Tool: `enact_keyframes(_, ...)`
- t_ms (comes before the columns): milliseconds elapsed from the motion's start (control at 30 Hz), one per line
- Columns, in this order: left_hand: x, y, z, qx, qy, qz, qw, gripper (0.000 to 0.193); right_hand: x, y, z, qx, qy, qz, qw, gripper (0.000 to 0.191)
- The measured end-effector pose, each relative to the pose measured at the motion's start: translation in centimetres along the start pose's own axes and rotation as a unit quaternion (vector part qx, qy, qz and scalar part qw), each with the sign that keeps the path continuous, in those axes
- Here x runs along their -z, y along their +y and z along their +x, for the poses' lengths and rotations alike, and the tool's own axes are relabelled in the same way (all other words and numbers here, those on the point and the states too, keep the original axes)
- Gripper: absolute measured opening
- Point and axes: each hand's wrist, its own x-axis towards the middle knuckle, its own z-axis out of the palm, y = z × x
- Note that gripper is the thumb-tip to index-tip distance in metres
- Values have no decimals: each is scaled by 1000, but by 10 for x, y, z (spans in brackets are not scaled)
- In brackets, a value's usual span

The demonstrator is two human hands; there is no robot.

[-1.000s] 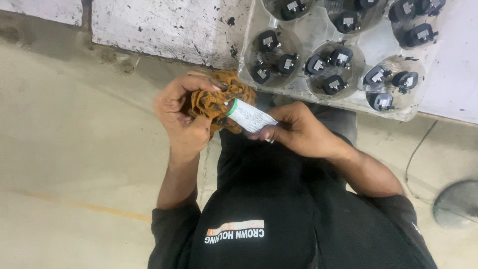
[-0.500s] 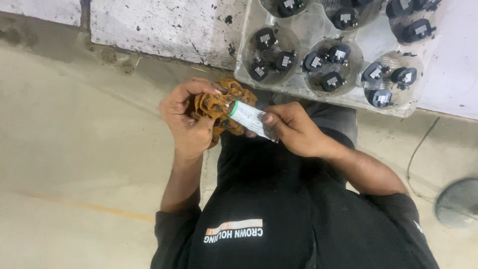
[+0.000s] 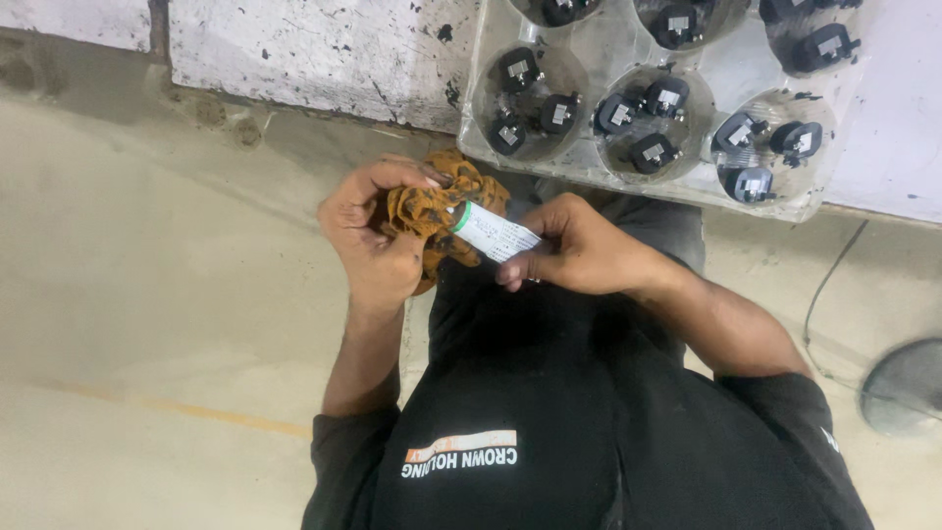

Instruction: The person picks small black mechanical components from plastic trays and applies adhesive from a tube onto each component by hand, then places the treated component back into the tray. They periodically wipe the tube nozzle with a cloth and continue treating more components one at a time.

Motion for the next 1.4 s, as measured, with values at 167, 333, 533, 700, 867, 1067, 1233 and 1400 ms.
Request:
enact_keyframes(167, 0, -7, -2, -7, 21, 9, 1000, 26, -2, 11, 2, -11, 25, 38, 999, 10)
enact_keyframes(333, 4, -12, -5, -4, 36, 40, 999, 23, -6, 24, 5, 15, 6, 77, 997, 10)
enact_keyframes(533, 5, -7, -5, -15, 19, 28, 999, 22, -10, 20, 7, 14, 18, 60, 998, 10)
enact_keyframes(700, 16, 6, 3, 1, 0, -25, 1000, 22, 1, 0, 5, 13, -49, 42, 998, 27)
enact_keyframes(867, 22, 14, 6, -35, 2, -9, 999, 19, 0, -2, -1, -45, 3, 60, 997, 33)
enact_keyframes(1067, 22, 14, 2, -35, 17, -30, 999, 19, -14, 11, -3, 61, 8, 40, 997, 25)
enact_keyframes(1233, 22, 10, -1, -34, 26, -27, 999, 21, -20, 18, -4, 74, 32, 62, 995, 28)
enact_keyframes(1400, 20, 6, 0, -10, 40, -49, 998, 24, -27, 20, -5, 80, 92, 4, 993, 37)
